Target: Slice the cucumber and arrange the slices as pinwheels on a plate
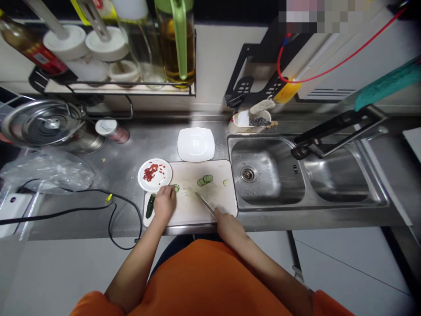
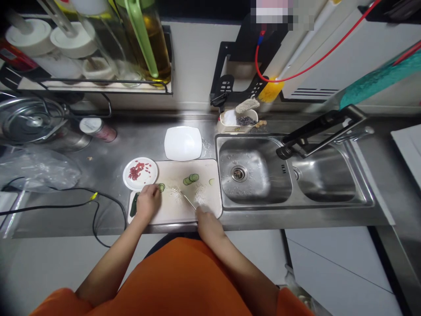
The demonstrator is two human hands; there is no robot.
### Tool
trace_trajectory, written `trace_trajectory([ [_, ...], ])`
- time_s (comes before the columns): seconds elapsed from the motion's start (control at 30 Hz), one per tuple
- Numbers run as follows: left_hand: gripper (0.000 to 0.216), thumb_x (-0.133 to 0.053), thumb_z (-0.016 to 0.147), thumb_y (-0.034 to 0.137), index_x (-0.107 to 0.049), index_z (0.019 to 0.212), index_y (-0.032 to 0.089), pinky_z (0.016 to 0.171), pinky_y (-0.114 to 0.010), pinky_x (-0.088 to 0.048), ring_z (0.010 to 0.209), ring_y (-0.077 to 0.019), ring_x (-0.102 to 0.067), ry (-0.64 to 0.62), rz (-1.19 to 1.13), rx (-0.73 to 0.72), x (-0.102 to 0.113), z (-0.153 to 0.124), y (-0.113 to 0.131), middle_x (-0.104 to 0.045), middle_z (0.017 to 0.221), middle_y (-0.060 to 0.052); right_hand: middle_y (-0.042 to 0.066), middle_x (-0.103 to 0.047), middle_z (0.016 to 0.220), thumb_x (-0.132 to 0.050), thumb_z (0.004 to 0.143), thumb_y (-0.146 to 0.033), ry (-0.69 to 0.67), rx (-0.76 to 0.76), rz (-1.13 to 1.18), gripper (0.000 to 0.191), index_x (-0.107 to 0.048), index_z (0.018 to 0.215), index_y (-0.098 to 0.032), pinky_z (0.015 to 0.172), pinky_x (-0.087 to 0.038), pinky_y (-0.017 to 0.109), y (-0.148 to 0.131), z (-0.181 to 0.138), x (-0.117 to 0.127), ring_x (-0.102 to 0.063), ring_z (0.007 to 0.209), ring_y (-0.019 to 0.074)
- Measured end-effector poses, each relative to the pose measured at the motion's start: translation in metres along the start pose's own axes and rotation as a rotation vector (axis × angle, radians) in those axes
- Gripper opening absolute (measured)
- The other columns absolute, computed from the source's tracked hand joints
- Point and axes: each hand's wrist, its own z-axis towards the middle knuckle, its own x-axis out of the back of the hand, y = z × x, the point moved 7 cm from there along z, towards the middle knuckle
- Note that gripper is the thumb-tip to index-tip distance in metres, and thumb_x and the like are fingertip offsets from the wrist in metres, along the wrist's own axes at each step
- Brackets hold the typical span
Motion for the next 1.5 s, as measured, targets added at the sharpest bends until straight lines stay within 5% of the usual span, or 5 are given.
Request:
trace_trajectory([
  [0.27,0.027,-0.055,0.081,0.025,-0.063,0.106,0.019,0.087,-0.029,-0.044,0.096,-0.0189,-0.057,-0.214,-0.162,-0.211,-0.044,0.044,0.071,-0.063,0.099,-0.007,0.013,-0.065,0.092,-0.032,0.082,-0.002,-0.007,-0.004,-0.013,0.046,-0.044,0.123,-0.019,0.066,-0.043,0.028,0.001,-0.003,-0.001,-0.063,0.09,0.0235],
  [0.5,0.02,-0.054,0.079,0.024,-0.067,0.092,0.019,0.079,-0.03,-0.043,0.089,-0.0196,-0.054,-0.462,-0.076,-0.27,-0.093,0.067,0.115,-0.059,0.091,-0.007,0.013,-0.065,0.093,-0.03,0.084,-0.003,-0.012,0.004,-0.014,0.044,-0.044,0.122,-0.018,0.069,-0.044,0.029,0.0,-0.002,0.002,-0.062,0.095,0.024],
  [0.97,0.013,-0.056,0.078,0.024,-0.067,0.085,0.02,0.065,-0.025,-0.044,0.069,-0.0138,-0.058,-0.531,-0.297,-0.224,-0.072,0.063,0.112,-0.066,0.075,0.001,0.012,-0.065,0.091,-0.032,0.082,-0.002,-0.003,0.002,-0.013,0.042,-0.045,0.119,-0.019,0.066,-0.043,0.027,0.003,0.0,0.001,-0.063,0.092,0.0233],
  [1.27,0.026,-0.049,0.077,0.012,-0.071,0.088,0.022,0.079,-0.023,-0.044,0.084,-0.0144,-0.061,-0.746,-0.12,-0.515,-0.048,0.057,0.083,-0.07,0.086,0.001,0.012,-0.064,0.092,-0.032,0.081,-0.002,-0.001,-0.009,0.0,0.043,-0.044,0.12,-0.017,0.066,-0.043,0.028,0.008,0.001,0.001,-0.063,0.09,0.023],
  [1.5,0.028,-0.053,0.081,0.024,-0.062,0.108,0.019,0.088,-0.032,-0.043,0.099,-0.0209,-0.055,-0.42,-0.052,-0.416,-0.039,0.036,0.064,-0.063,0.101,-0.008,0.011,-0.064,0.092,-0.034,0.08,-0.002,0.014,-0.001,0.0,0.044,-0.043,0.12,-0.018,0.067,-0.042,0.028,0.007,0.004,0.0,-0.063,0.091,0.0232],
])
